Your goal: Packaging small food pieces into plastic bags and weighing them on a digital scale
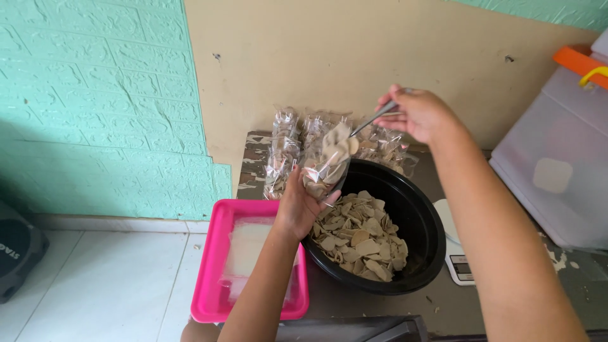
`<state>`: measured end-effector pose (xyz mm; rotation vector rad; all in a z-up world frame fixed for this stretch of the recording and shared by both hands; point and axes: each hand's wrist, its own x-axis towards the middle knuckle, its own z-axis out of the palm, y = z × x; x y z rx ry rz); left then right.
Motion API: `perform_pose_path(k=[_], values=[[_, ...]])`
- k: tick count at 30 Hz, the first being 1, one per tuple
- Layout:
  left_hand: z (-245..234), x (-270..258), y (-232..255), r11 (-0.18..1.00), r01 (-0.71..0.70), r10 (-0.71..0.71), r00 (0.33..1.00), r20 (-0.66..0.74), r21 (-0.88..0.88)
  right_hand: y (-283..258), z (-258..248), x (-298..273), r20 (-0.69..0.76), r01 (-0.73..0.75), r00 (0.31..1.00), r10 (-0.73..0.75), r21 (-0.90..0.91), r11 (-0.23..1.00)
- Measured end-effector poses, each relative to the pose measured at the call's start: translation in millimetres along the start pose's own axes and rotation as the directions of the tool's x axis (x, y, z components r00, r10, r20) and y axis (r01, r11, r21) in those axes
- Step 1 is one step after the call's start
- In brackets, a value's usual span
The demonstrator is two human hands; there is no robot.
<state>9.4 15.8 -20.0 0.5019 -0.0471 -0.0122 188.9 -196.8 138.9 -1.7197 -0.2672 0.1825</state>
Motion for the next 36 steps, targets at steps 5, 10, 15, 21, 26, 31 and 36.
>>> perform_pose_path(k=[5,10,15,21,26,31,36], values=[[-32,22,-16,1.000,0.003,-0.002,1.000,0.025,-0.026,-20,59,-36,0.120,0.043,0.992,-0.036,-0.059,0.997],[-58,39,-27,1.000,0.027,-0.026,0.998,0.062,-0.004,-44,77,-64,0.134,0.173,0.979,-0.152,-0.160,0.972],[6,-12,8,0.983,-0.039,0.061,0.992,0.114,-0.180,-76,77,-97,-0.113,0.335,0.920,-0.376,-0.277,0.901],[7,-11,1,0.989,-0.135,0.135,0.991,-0.012,-0.051,-60,62,-104,-0.216,0.470,0.842,-0.494,-0.154,0.869],[-19,8,-15,0.979,-0.202,0.201,0.976,0.089,0.009,-37,58,-101,-0.116,0.562,0.809,-0.576,-0.134,0.816],[-23,14,-27,0.970,-0.243,0.243,0.970,-0.004,0.014,-34,62,-109,-0.016,0.516,0.854,-0.519,-0.089,0.852],[-43,32,-39,0.968,-0.245,0.246,0.969,-0.013,0.058,-26,68,-104,0.104,0.443,0.895,-0.434,-0.101,0.891]])
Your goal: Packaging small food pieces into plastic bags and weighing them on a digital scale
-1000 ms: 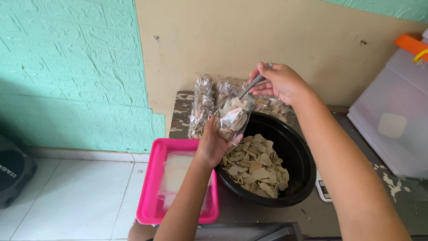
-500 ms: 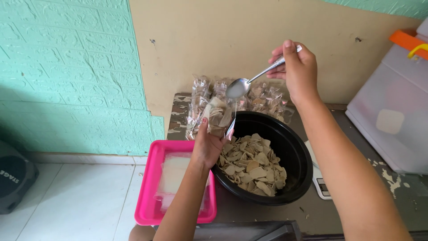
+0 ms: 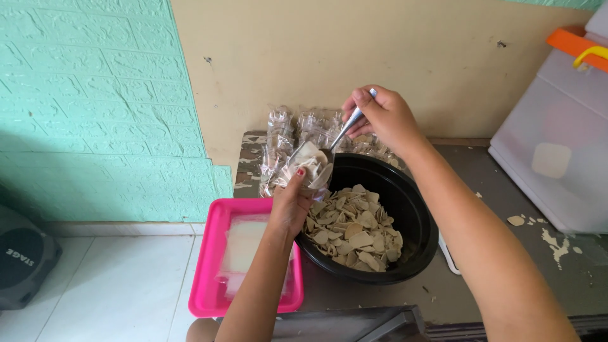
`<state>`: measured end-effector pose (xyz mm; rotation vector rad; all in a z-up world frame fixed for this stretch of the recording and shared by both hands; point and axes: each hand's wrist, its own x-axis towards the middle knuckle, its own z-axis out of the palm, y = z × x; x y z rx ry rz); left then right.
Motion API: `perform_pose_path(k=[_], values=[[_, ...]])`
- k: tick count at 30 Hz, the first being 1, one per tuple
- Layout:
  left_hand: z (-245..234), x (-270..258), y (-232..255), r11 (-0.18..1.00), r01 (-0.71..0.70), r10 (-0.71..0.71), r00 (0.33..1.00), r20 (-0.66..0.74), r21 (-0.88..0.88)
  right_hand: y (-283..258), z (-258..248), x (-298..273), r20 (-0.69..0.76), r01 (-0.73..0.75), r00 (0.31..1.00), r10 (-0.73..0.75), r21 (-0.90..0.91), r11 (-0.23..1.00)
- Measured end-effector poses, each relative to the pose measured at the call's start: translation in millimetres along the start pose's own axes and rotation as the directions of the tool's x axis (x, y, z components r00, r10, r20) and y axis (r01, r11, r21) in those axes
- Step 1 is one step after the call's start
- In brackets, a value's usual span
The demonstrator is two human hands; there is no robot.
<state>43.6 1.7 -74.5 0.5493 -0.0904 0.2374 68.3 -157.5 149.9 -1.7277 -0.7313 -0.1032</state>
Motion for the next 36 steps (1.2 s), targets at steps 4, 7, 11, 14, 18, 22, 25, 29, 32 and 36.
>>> perform_pose_path(k=[4,7,11,14,18,22,25,29,32,36], values=[[21,-14,18,0.999,-0.014,0.014,1.000,-0.016,-0.034,6,-7,1,-0.018,0.053,0.998,-0.053,-0.023,0.998],[29,-20,28,1.000,-0.008,0.008,0.998,-0.066,-0.005,20,-18,5,-0.213,0.175,0.963,-0.167,0.023,0.984],[19,-16,35,0.973,-0.037,0.017,0.996,-0.089,-0.227,45,-29,11,-0.538,0.294,0.822,-0.185,0.123,0.948],[25,-22,36,0.973,-0.056,0.033,0.994,-0.107,-0.225,87,-28,12,-0.603,0.260,0.788,-0.126,0.140,0.955],[30,-29,34,0.986,-0.070,0.065,0.997,-0.040,-0.151,135,-23,4,-0.623,0.151,0.781,-0.033,0.137,0.979],[18,-15,26,0.979,-0.078,0.077,0.997,-0.012,-0.189,179,-20,-7,-0.615,0.078,0.787,0.046,0.174,0.982],[31,-27,33,0.981,-0.110,0.106,0.994,-0.032,-0.160,194,-22,-12,-0.560,0.006,0.828,0.033,0.067,0.998],[29,-23,31,0.980,-0.141,0.139,0.990,-0.024,-0.142,186,-21,-15,-0.469,-0.007,0.882,-0.037,-0.090,0.996],[31,-25,26,0.977,-0.151,0.141,0.987,-0.075,-0.149,192,-11,-16,-0.356,-0.014,0.930,-0.092,-0.285,0.958],[42,-30,40,0.990,-0.104,0.101,0.994,-0.034,-0.092,184,6,-17,-0.240,-0.047,0.964,-0.114,-0.577,0.815]])
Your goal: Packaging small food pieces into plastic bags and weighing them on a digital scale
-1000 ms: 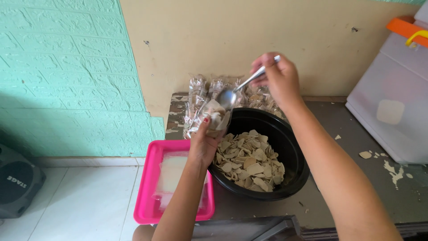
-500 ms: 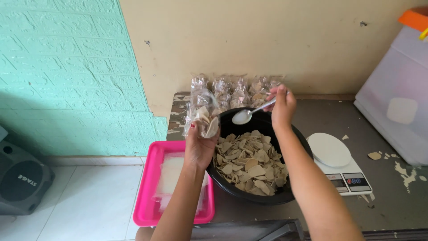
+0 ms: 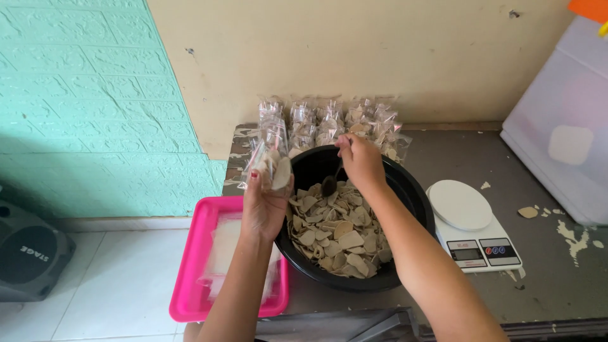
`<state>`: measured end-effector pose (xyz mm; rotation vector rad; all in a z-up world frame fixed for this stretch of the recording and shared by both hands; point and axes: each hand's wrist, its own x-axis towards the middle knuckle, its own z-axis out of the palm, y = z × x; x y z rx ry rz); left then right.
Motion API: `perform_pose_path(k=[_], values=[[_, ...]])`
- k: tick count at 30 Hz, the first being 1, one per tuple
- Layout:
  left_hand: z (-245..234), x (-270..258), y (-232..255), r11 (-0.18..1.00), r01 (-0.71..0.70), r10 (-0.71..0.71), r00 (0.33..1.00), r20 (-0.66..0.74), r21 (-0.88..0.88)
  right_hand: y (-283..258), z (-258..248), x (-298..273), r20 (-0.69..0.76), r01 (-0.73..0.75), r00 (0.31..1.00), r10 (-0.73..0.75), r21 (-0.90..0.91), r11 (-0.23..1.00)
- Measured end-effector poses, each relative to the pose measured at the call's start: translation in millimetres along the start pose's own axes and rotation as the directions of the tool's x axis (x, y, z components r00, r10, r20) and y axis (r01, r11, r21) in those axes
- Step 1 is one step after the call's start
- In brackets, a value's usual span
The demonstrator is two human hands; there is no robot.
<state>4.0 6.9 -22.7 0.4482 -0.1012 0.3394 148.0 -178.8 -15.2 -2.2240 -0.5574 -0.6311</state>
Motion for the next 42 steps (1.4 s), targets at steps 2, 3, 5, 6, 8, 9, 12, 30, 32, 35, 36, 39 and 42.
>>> perform_pose_path(k=[2,3,5,6,8,9,12,30,32,35,36,39,42], values=[[-12,4,-10,1.000,-0.021,0.021,0.999,-0.036,0.015,11,18,-1,0.035,-0.066,0.997,0.068,-0.058,0.996],[-18,7,-15,0.999,-0.042,0.044,0.997,-0.071,0.028,17,27,-1,0.066,-0.126,0.989,0.135,-0.121,0.985],[-15,6,-15,0.998,-0.041,0.044,0.996,-0.077,0.042,-8,16,-9,0.134,-0.210,0.967,0.216,-0.058,0.976],[-13,6,-16,0.998,-0.041,0.045,0.996,-0.083,0.050,-21,10,-13,0.205,-0.292,0.936,0.286,-0.005,0.957],[6,0,-8,0.998,-0.035,0.038,0.997,-0.067,0.046,-14,22,-15,0.263,-0.390,0.897,0.356,0.087,0.917],[14,-4,-4,0.999,-0.030,0.032,0.998,-0.054,0.039,-12,29,-16,0.328,-0.484,0.849,0.414,0.170,0.859],[-14,7,-13,0.999,-0.021,0.023,0.998,-0.055,0.024,-10,24,-14,0.304,-0.595,0.802,0.515,0.322,0.736],[-31,15,-18,1.000,0.003,-0.002,0.996,-0.090,0.014,8,9,-5,0.415,-0.735,0.661,0.625,0.524,0.429],[-22,10,-15,1.000,0.004,-0.003,0.996,-0.092,0.016,9,9,-6,0.418,-0.736,0.660,0.624,0.525,0.428],[-25,12,-17,1.000,0.005,-0.003,0.996,-0.091,0.019,14,9,-3,0.416,-0.735,0.657,0.629,0.537,0.413],[-30,14,-18,1.000,0.005,-0.003,0.996,-0.089,0.021,16,9,-1,0.411,-0.734,0.654,0.634,0.549,0.401],[-27,12,-18,1.000,-0.003,0.004,0.996,-0.094,0.013,23,8,2,0.391,-0.716,0.666,0.635,0.574,0.398],[-27,12,-17,1.000,0.001,0.001,0.996,-0.094,0.022,36,9,5,0.371,-0.691,0.687,0.625,0.599,0.405]])
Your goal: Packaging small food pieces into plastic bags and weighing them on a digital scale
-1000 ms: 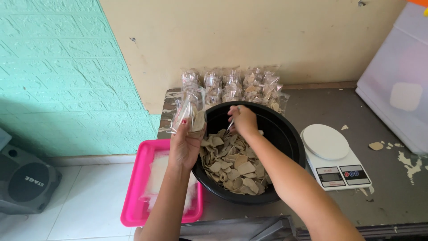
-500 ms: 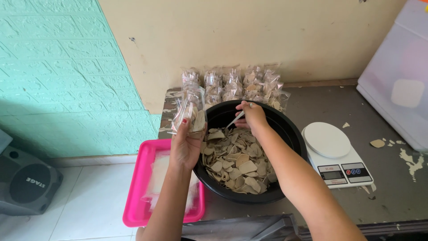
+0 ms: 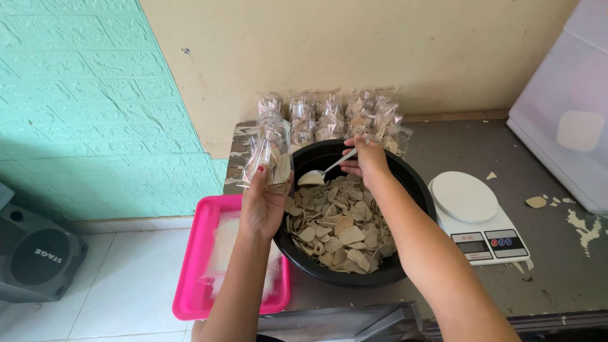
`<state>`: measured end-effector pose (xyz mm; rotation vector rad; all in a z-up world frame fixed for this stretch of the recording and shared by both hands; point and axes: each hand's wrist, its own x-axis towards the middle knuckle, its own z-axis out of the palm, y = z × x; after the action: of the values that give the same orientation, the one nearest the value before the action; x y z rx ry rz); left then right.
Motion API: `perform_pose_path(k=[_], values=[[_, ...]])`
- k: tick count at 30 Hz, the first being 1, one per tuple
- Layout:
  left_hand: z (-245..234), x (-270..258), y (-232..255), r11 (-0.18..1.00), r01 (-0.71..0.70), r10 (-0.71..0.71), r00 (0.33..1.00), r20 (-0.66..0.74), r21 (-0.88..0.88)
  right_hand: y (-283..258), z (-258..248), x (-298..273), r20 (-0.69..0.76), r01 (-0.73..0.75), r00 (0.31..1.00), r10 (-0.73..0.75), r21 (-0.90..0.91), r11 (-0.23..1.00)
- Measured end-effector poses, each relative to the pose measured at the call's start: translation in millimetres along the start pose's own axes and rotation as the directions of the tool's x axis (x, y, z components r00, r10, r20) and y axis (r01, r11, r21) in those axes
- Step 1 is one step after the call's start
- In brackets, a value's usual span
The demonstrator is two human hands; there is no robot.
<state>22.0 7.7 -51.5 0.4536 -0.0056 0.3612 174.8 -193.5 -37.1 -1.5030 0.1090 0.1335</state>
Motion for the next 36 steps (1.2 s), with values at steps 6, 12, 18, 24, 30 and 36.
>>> perform_pose_path(k=[6,12,18,24,30,36], values=[[-7,5,-3,1.000,0.000,0.000,1.000,-0.001,-0.002,-15,12,-22,0.139,0.158,0.980,-0.143,-0.100,0.982],[-12,8,-2,1.000,0.008,-0.008,1.000,0.020,0.011,-20,3,-23,0.215,0.580,0.813,-0.541,-0.212,0.787],[-13,9,-5,1.000,0.011,-0.011,1.000,0.029,0.013,-11,9,-16,0.354,0.814,0.580,-0.734,-0.292,0.502],[-11,6,-3,1.000,0.016,-0.016,1.000,0.026,0.019,-19,14,-40,0.425,0.489,0.841,-0.336,-0.327,0.809],[-4,4,0,0.999,0.013,-0.014,0.999,0.032,0.031,-5,3,-12,0.185,0.166,0.975,-0.121,-0.255,0.953],[-3,2,1,0.999,0.022,-0.022,1.000,0.017,0.031,-9,-2,-16,0.174,0.031,0.985,0.004,-0.200,0.979]])
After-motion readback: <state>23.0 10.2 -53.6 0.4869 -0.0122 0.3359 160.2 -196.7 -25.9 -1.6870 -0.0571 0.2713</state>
